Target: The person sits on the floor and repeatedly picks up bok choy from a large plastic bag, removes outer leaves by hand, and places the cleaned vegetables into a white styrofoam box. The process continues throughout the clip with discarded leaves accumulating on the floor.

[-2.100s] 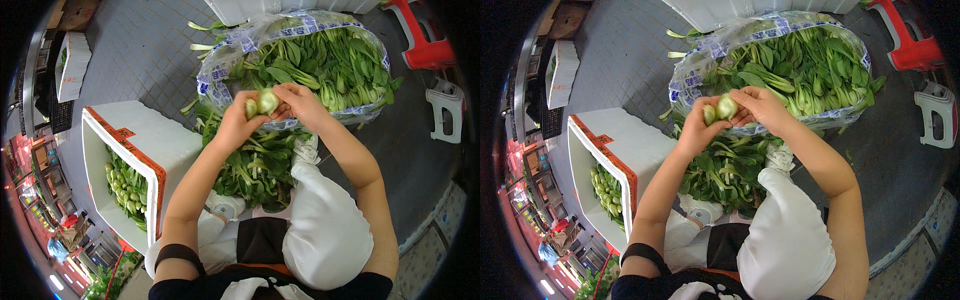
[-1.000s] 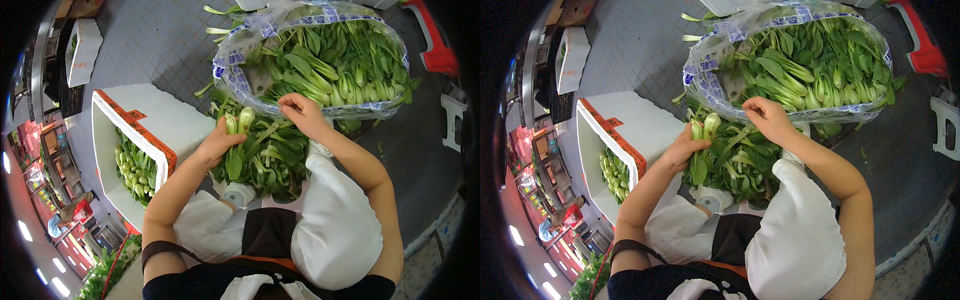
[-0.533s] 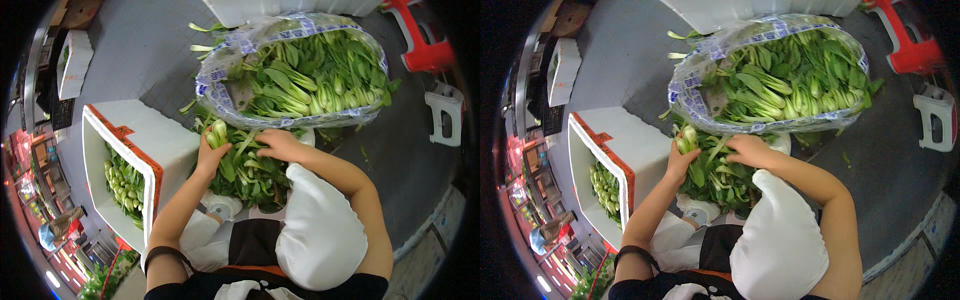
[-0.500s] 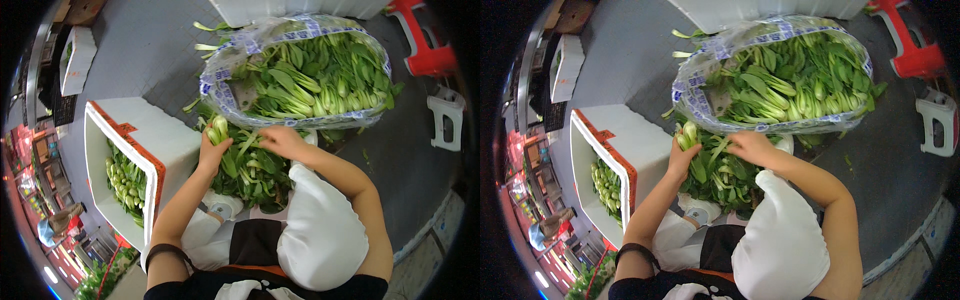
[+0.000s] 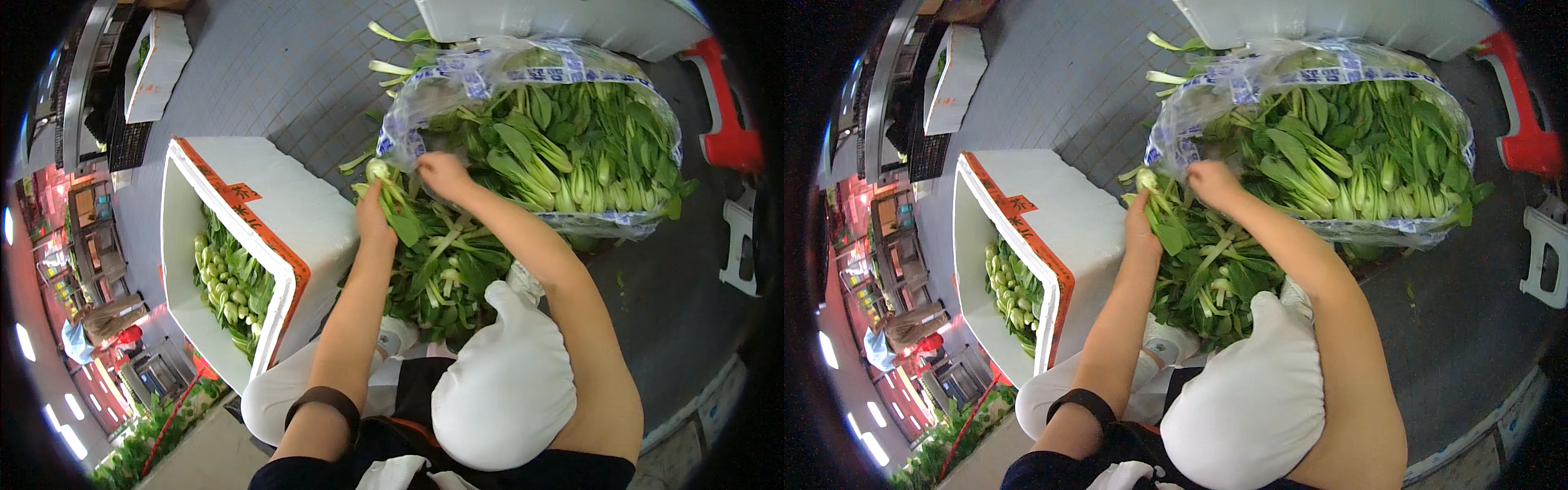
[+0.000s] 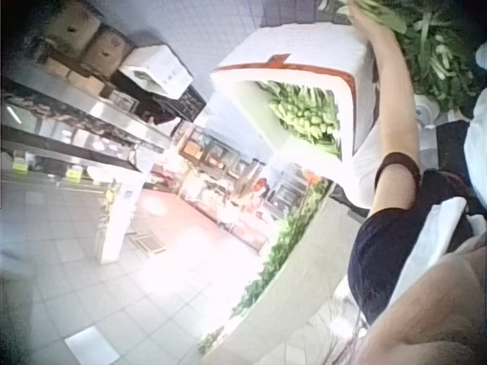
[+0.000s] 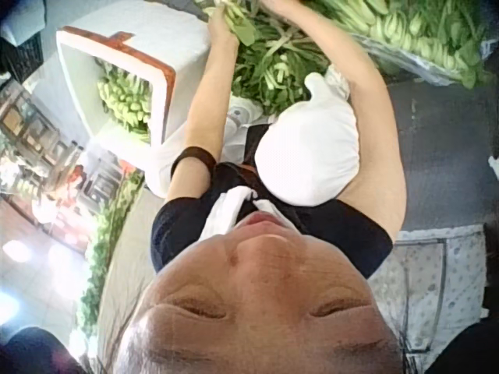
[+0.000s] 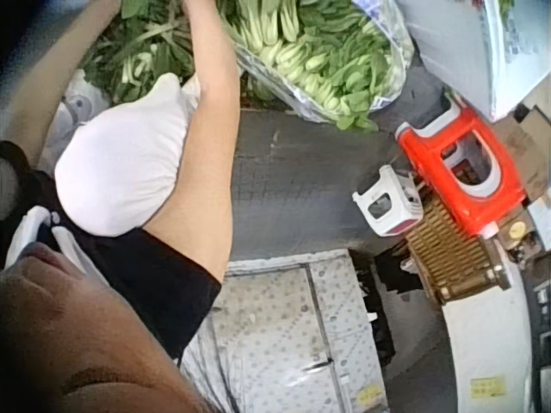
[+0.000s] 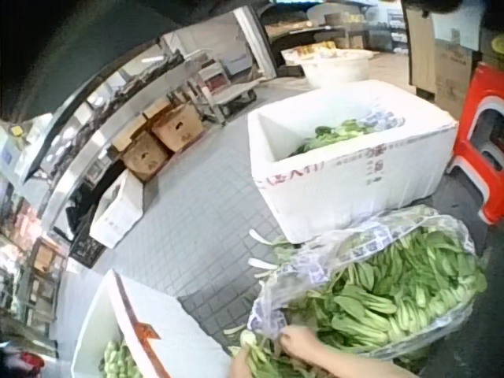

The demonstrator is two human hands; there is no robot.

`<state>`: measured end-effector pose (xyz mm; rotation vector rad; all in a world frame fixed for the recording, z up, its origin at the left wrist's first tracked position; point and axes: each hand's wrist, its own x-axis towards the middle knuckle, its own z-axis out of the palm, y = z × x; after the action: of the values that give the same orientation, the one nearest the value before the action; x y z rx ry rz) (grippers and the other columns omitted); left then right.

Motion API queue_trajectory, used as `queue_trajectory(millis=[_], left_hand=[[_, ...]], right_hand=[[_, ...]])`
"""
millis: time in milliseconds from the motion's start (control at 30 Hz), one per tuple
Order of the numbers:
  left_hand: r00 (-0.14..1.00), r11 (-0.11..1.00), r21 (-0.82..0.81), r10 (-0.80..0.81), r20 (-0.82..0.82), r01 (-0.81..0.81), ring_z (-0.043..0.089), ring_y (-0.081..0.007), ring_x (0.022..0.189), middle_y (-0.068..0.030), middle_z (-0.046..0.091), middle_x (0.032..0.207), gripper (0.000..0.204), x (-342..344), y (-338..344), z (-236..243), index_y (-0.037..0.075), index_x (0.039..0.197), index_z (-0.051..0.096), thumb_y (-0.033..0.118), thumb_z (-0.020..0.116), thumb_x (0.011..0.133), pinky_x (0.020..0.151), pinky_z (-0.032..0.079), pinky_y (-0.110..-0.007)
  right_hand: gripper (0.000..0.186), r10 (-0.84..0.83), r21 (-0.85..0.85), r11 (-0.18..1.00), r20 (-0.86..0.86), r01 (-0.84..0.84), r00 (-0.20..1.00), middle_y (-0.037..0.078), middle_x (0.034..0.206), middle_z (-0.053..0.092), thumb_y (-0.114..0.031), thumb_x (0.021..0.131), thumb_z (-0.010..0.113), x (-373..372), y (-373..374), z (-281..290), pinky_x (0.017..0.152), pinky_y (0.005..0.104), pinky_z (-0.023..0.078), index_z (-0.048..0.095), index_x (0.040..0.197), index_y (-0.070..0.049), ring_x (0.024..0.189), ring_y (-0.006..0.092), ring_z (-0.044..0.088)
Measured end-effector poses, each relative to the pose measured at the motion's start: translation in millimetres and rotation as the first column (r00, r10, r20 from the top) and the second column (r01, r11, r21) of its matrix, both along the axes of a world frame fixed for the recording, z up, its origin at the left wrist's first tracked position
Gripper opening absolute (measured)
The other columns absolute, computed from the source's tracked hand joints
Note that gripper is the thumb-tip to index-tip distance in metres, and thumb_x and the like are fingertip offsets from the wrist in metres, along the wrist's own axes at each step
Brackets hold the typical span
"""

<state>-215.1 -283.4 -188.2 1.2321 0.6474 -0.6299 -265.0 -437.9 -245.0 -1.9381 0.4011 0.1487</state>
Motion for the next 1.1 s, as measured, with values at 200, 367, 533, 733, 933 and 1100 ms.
queue_trajectory(millis=[200, 367, 533, 733, 933, 1100], left_hand=[[0.989, 0.99, -0.11, -0.099, -0.105, 0.088, 0.059, -0.0202, 0.075, -0.0074, 0.06, 0.087, 0.022, -1.3, 1.9, -37.0, 0.005, 0.103, 0.056, 0.02, 0.054, 0.087, 0.063, 0.049, -0.034], [0.988, 0.99, -0.069, -0.13, -0.089, 0.124, 0.059, -0.0189, 0.075, -0.0071, 0.057, 0.095, 0.026, -14.5, -32.2, -12.8, 0.005, 0.11, 0.048, 0.006, 0.049, 0.084, 0.059, 0.048, -0.032], [0.998, 0.996, -0.054, -0.064, -0.005, 0.064, 0.057, -0.0168, 0.063, -0.0059, 0.058, 0.08, 0.017, -5.4, -20.1, -15.5, 0.005, 0.099, 0.053, 0.014, 0.053, 0.085, 0.053, 0.047, -0.03], [0.983, 0.997, -0.003, -0.072, 0.166, 0.073, 0.052, -0.0137, 0.057, -0.0063, 0.058, 0.081, 0.027, 37.7, -9.6, 18.5, 0.006, 0.109, 0.05, 0.016, 0.055, 0.085, 0.047, 0.042, -0.026], [0.969, 0.987, -0.01, -0.154, 0.192, 0.159, 0.052, -0.0127, 0.058, -0.0029, 0.056, 0.079, 0.023, 29.4, -4.9, 20.4, 0.009, 0.108, 0.051, 0.016, 0.054, 0.086, 0.049, 0.043, -0.027], [0.945, 0.964, 0.136, -0.254, 0.206, 0.229, 0.056, -0.0175, 0.075, -0.0058, 0.058, 0.089, 0.027, -4.2, -24.2, 13.6, 0.004, 0.11, 0.052, 0.013, 0.055, 0.085, 0.064, 0.046, -0.031]], right_hand=[[0.017, -0.322, 0.604, 0.772, 0.098, 0.201, 0.942, 0.006, 0.102, 0.053, -0.013, 0.081, 0.063, -14.6, -13.6, 31.2, 0.079, 0.0274, 0.043, 0.062, 0.09, 0.002, 0.088, 0.0152, 0.054], [0.02, -0.22, 0.277, 0.952, 0.311, 0.134, 0.924, 0.011, 0.094, 0.056, -0.012, 0.075, 0.067, -9.7, 3.0, 19.0, 0.073, 0.0306, 0.046, 0.064, 0.091, -0.001, 0.081, 0.0237, 0.058], [0.018, -0.254, 0.272, 0.941, 0.166, 0.203, 0.953, 0.014, 0.084, 0.057, -0.007, 0.071, 0.067, -3.5, 13.4, 35.5, 0.07, 0.0348, 0.047, 0.063, 0.087, 0.0, 0.078, 0.0291, 0.059], [0.025, -0.207, 0.0, 0.976, 0.282, 0.216, 0.937, 0.019, 0.083, 0.055, 0.0, 0.063, 0.064, -42.1, 14.2, -10.6, 0.069, 0.0406, 0.045, 0.063, 0.088, 0.0, 0.075, 0.0372, 0.055], [0.031, -0.327, 0.256, 0.931, 0.258, 0.262, 0.909, 0.011, 0.085, 0.056, -0.014, 0.076, 0.065, -12.2, 13.2, 32.6, 0.07, 0.0332, 0.047, 0.059, 0.103, -0.002, 0.079, 0.023, 0.057], [0.026, -0.314, 0.464, 0.839, -0.009, 0.282, 0.949, 0.007, 0.075, 0.061, -0.023, 0.08, 0.066, -0.8, 17.1, 46.3, 0.058, 0.0274, 0.045, 0.059, 0.089, 0.0, 0.066, 0.0125, 0.055]])
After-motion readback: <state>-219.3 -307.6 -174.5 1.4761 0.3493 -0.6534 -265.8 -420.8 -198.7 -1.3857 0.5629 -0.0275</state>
